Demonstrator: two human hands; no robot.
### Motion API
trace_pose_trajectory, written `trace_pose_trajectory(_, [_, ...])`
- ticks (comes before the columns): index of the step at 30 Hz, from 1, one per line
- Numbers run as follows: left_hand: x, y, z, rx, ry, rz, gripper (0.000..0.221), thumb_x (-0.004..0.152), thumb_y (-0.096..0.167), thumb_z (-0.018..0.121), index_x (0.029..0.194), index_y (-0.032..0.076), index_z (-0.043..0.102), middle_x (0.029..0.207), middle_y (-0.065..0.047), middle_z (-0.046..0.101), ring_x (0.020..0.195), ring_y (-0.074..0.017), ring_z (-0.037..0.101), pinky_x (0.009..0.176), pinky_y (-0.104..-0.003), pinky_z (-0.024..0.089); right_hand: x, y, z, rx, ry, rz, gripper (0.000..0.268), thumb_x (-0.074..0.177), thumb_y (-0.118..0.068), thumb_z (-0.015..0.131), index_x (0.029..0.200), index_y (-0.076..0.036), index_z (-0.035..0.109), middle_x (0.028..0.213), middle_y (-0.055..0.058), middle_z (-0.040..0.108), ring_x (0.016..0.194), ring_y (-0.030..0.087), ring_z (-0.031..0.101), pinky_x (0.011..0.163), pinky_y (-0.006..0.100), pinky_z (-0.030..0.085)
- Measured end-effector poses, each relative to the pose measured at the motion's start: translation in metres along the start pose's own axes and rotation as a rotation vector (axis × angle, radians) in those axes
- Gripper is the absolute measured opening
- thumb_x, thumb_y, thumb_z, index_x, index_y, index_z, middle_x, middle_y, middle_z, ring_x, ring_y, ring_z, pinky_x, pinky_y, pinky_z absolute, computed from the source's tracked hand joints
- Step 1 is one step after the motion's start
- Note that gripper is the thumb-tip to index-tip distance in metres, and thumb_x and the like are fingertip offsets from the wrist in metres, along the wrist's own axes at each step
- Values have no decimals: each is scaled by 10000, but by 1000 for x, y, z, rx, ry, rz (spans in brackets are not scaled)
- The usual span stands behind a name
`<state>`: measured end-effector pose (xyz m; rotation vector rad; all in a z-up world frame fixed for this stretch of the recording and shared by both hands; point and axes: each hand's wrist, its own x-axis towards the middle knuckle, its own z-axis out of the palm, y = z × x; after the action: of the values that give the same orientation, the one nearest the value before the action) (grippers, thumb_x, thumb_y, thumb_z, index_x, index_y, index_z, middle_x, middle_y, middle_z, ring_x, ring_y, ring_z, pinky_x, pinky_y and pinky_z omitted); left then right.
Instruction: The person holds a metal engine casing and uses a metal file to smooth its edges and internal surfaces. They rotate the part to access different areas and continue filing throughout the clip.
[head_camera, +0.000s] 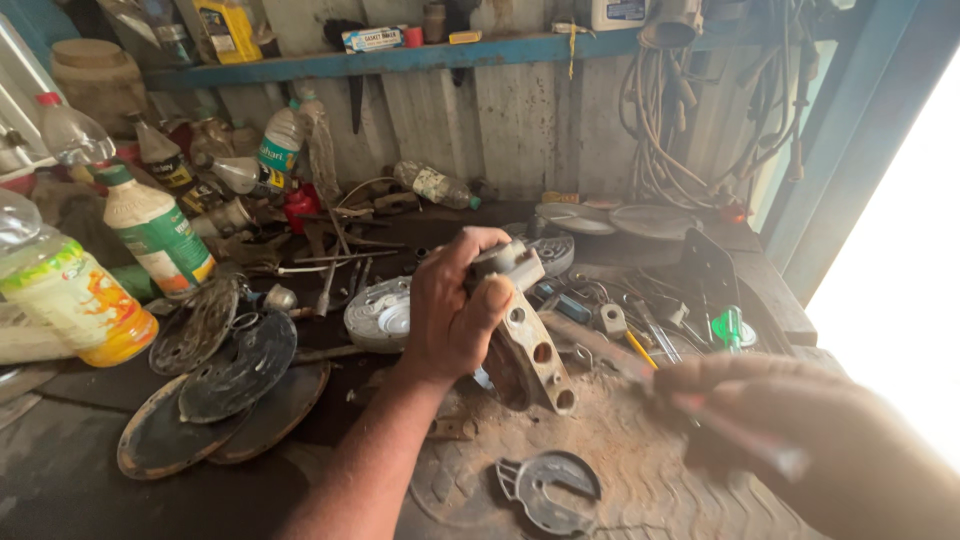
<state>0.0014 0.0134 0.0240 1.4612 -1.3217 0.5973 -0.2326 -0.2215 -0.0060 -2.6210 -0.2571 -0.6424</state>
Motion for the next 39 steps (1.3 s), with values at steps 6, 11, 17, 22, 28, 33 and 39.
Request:
trace_pose_trajectory(6, [1, 7, 12, -81, 61, -134, 466, 1001, 479, 544, 1070, 34, 663, 778, -104, 672, 716, -206, 666, 690, -336, 513, 0, -27, -6, 708, 238, 755, 418, 865, -24, 665, 1265, -112, 746, 1228, 102, 792, 928, 259, 841, 805, 295, 579])
trace_pose_trajectory(11, [6, 10, 17, -69, 116, -75, 422, 993, 436, 533, 1047, 39, 667, 788, -96, 669, 733, -173, 675, 704, -319, 525, 0, -34, 29, 41, -183, 433, 334, 842, -197, 763, 1168, -265, 787, 1083, -68, 749, 953, 98, 696, 833, 262, 585])
trace_pose_trajectory(17, [7, 8, 13, -53, 62, -98, 487, 970, 507, 547, 1082, 47, 659, 764, -85, 683, 698, -181, 689, 676, -326, 525, -14, -42, 66, -201, -89, -158, 94, 938, -164, 704, 1012, -204, 746, 1146, 52, 655, 1146, 227, 609, 994, 352, 503])
trace_pose_trajectory(22, [-1, 0, 8, -115, 29, -75, 538, 1012, 557, 529, 1131, 47, 652, 800, -80, 684, 743, -188, 691, 703, -327, 530, -6, -48, 68, -182, 54, -420, 133, 900, -277, 683, 968, -163, 683, 1190, 108, 643, 1257, 324, 571, 1086, 469, 419])
trace_pose_trajectory(28, [4, -5, -9, -146, -7, -51, 593, 1010, 608, 536, 1144, 40, 645, 810, -71, 707, 749, -172, 712, 707, -320, 546, 17, -31, 92, -82, -43, -586, 111, 995, -243, 682, 950, -146, 655, 1146, 37, 651, 1231, 245, 595, 1163, 520, 379])
trace_pose_trajectory(33, [-1, -6, -10, -159, -22, -90, 598, 1001, 613, 533, 1140, 44, 656, 766, -50, 692, 725, -156, 694, 688, -300, 524, 33, -32, 99, -117, -571, -119, 176, 1024, -385, 671, 1058, -217, 711, 1104, 3, 651, 1202, 183, 604, 1211, 401, 386])
trace_pose_trajectory(39, [-1, -12, -9, -224, -3, -145, 611, 989, 605, 541, 1146, 27, 659, 826, -58, 709, 765, -131, 674, 699, -291, 526, 37, -34, 94, -24, -133, -404, 387, 844, -308, 805, 1195, -160, 736, 1151, 20, 683, 1202, 257, 595, 1053, 495, 341])
